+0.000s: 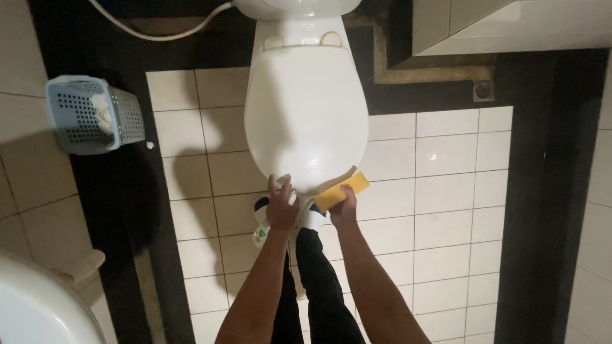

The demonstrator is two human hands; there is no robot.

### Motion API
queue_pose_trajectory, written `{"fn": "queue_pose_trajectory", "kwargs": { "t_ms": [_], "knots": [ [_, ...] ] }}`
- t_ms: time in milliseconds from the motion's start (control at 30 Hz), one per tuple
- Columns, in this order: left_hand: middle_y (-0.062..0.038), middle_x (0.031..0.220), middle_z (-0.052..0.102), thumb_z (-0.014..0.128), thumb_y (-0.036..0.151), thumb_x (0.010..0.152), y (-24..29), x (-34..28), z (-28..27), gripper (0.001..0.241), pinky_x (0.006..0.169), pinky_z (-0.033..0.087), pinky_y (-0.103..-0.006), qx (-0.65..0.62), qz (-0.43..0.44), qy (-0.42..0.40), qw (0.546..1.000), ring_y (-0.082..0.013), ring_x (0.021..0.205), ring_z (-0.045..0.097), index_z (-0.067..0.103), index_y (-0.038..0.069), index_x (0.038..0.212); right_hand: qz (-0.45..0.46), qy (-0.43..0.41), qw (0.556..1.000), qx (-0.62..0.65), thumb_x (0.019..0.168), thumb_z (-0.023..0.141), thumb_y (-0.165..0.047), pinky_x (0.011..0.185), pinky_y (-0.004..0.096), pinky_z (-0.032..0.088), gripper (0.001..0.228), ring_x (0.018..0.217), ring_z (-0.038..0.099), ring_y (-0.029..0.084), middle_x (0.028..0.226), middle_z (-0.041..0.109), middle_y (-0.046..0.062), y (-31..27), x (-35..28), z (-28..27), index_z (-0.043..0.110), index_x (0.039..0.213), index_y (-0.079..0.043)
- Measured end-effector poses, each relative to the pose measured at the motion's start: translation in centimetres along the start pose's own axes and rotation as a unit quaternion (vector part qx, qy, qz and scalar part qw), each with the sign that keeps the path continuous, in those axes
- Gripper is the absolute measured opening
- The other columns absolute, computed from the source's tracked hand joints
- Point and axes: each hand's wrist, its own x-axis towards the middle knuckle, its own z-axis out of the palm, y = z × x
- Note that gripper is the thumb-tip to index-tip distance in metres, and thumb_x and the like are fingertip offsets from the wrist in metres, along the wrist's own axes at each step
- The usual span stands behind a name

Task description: The person cleans a toilet by spraying a cleaning solution from a bottle and wiping the tank, seat, and bowl with a yellow sponge. The person scrubs the interior of the bowl and the underside of the seat before rinsing the sponge in the sink.

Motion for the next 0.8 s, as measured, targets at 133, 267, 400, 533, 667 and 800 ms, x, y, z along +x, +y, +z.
{"fn": "queue_pose_trajectory", "kwargs": {
  "t_ms": [133, 267, 400, 533, 667, 800],
  "knots": [
    [-0.005, 0.17, 0.021, 0.06, 0.036, 0.091, 0.1, -0.6, 0.9, 0.055, 0.087, 0.062, -0.0493, -0.009, -0.017, -0.01, 1.0, -0.0348, 0.102, 0.074, 0.055, 0.037, 0.146, -0.031, 0.031, 0.999, -0.033, 0.074, 0.075, -0.042, 0.087, 0.05, 0.052, 0.053, 0.095, 0.069, 0.032, 0.108, 0.07, 0.008, -0.7, -5.3, 4.8, 0.065, 0.118, -0.013],
    [-0.003, 0.168, 0.027, 0.064, 0.041, 0.087, 1.3, -1.0, 0.1, 0.052, 0.091, 0.061, -0.052, -0.014, -0.004, -0.015, 1.0, -0.0394, 0.106, 0.072, 0.06, 0.039, 0.14, -0.017, 0.066, 0.997, -0.03, 0.071, 0.08, -0.036, 0.094, 0.054, 0.047, 0.065, 0.106, 0.065, 0.034, 0.118, 0.067, 0.011, 0.2, -6.0, 6.6, 0.059, 0.127, -0.012],
    [-0.002, 0.169, 0.025, 0.064, 0.041, 0.086, 1.7, -1.3, -1.2, 0.054, 0.095, 0.059, -0.0522, -0.021, -0.007, -0.059, 0.998, -0.0392, 0.106, 0.072, 0.06, 0.038, 0.139, -0.063, 0.077, 0.995, -0.019, 0.07, 0.084, -0.031, 0.101, 0.052, 0.042, 0.078, 0.118, 0.061, 0.037, 0.128, 0.063, 0.014, 0.6, -6.2, 7.4, 0.052, 0.139, -0.01],
    [-0.003, 0.17, 0.024, 0.06, 0.046, 0.087, 1.3, -1.1, -1.8, 0.055, 0.097, 0.058, -0.0531, -0.023, -0.016, -0.073, 0.997, -0.042, 0.108, 0.071, 0.058, 0.04, 0.142, -0.07, 0.079, 0.994, -0.004, 0.069, 0.084, -0.035, 0.097, 0.052, 0.046, 0.077, 0.113, 0.064, 0.037, 0.123, 0.065, 0.013, 0.2, -7.2, 7.4, 0.054, 0.135, -0.01],
    [-0.003, 0.167, 0.027, 0.064, 0.043, 0.085, 0.8, -1.3, -2.2, 0.057, 0.091, 0.061, -0.0494, -0.001, 0.044, -0.042, 0.998, -0.0369, 0.101, 0.074, 0.058, 0.038, 0.141, -0.053, 0.025, 0.996, 0.066, 0.07, 0.079, -0.041, 0.092, 0.056, 0.053, 0.065, 0.101, 0.069, 0.037, 0.116, 0.069, 0.013, 0.4, -6.6, 4.6, 0.061, 0.127, -0.016],
    [-0.009, 0.155, 0.045, 0.07, 0.045, 0.087, 3.3, -2.3, -5.5, 0.044, 0.062, 0.064, -0.0461, 0.052, 0.198, 0.131, 0.97, -0.0368, 0.072, 0.076, 0.067, 0.031, 0.129, -0.121, -0.035, 0.988, 0.085, 0.078, 0.069, -0.035, 0.104, 0.056, 0.05, 0.065, 0.112, 0.067, 0.04, 0.133, 0.064, 0.018, 0.4, -5.7, 2.3, 0.056, 0.138, -0.015]
  ]
}}
